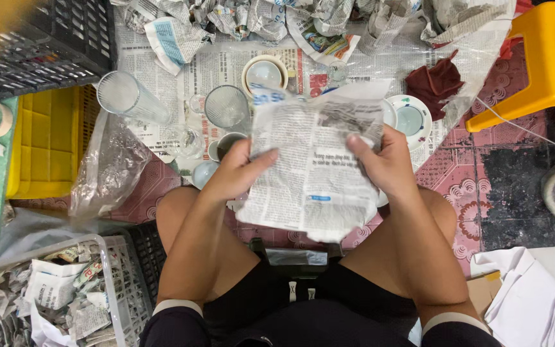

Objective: The person sits cross-legged and wraps small ceramic items, including cups and bowls, in newspaper. They fold the paper around each item and place the wrapped bundles into a nearby basket. The process is repeated for multiple items.

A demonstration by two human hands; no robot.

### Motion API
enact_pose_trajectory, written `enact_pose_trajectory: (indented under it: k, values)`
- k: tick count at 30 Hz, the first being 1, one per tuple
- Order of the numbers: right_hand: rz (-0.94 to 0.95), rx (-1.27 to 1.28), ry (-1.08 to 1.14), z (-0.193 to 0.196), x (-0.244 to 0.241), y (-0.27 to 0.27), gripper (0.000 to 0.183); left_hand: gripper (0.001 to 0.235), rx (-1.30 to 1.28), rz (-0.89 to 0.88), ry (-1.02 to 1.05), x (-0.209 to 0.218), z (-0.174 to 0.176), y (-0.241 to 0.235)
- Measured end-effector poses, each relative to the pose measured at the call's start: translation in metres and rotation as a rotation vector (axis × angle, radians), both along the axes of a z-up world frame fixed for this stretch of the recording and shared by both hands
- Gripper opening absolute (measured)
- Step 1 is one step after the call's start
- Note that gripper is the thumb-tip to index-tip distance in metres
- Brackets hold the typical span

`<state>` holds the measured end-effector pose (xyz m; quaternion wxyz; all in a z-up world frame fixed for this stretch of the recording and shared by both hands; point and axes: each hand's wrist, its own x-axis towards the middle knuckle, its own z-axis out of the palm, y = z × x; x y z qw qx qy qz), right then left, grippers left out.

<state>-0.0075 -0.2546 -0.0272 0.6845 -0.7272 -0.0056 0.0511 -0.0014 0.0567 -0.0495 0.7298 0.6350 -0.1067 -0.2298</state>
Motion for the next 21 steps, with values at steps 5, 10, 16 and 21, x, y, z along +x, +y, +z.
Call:
enact_pose_trajectory:
  k: [5,10,16,21]
  values:
    - [0.041,-0.095,0.011,-0.004,0.004,-0.007,0.023,0.026,-0.034,0.179,-0.153,0.009,-0.005,0.007]
    - [0.038,-0.219,-0.06,0.001,0.007,-0.003,0.026,0.04,0.061,0.179,-0.376,0.007,0.003,0.013]
    - [-0.012,-0.046,-0.373,0.015,0.004,0.014,0.044,0.035,0.056,0.244,-0.328,0.003,0.033,-0.004]
    - [0.046,-0.038,-0.424,0.017,0.001,0.014,0.04,0.035,-0.104,0.28,-0.371,0.001,0.047,-0.008]
